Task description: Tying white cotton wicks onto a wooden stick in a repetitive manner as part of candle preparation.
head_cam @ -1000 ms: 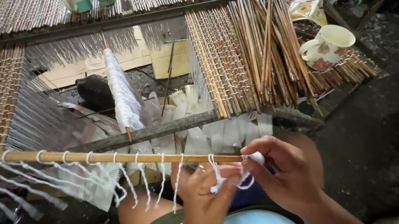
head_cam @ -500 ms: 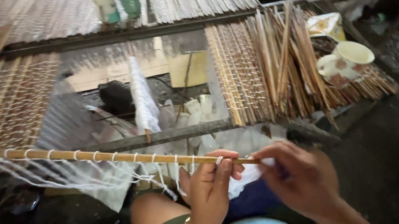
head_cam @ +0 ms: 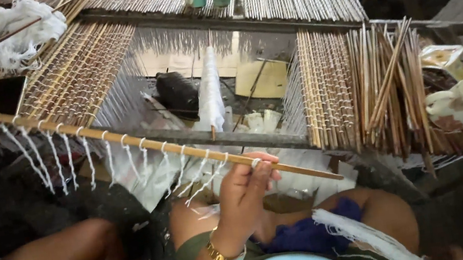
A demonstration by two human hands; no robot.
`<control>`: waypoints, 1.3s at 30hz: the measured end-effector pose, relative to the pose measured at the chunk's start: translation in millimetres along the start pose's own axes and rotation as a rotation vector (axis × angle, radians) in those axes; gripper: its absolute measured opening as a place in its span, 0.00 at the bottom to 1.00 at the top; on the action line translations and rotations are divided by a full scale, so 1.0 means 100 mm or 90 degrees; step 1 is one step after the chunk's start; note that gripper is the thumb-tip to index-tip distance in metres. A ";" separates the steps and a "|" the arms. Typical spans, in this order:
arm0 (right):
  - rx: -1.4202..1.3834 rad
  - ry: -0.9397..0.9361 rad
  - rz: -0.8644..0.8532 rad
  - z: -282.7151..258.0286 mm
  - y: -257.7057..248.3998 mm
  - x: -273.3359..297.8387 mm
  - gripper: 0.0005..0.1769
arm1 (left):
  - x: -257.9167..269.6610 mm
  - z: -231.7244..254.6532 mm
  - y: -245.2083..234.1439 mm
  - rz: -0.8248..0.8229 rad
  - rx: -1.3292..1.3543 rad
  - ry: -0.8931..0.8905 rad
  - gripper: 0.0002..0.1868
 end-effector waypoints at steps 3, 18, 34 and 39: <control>0.063 -0.105 0.173 -0.01 -0.43 -0.09 0.26 | 0.06 0.09 0.12 -0.053 0.008 -0.009 0.13; -0.289 -0.851 0.075 -3.65 -1.71 2.61 0.13 | 0.22 -0.06 0.58 -0.240 0.007 0.010 0.10; -0.289 -0.837 0.092 -3.54 -1.82 2.49 0.12 | 0.35 -0.18 0.69 -0.310 0.663 -0.272 0.22; -0.281 -0.856 0.073 -3.47 -1.82 2.43 0.19 | 0.42 -0.46 0.64 -0.270 0.654 -0.278 0.14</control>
Point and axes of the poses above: each hand's wrist, its own x-axis away from the middle knuckle, its own y-axis out of the palm, z = x × y, the point moved 4 cm from there along -x, towards the middle knuckle
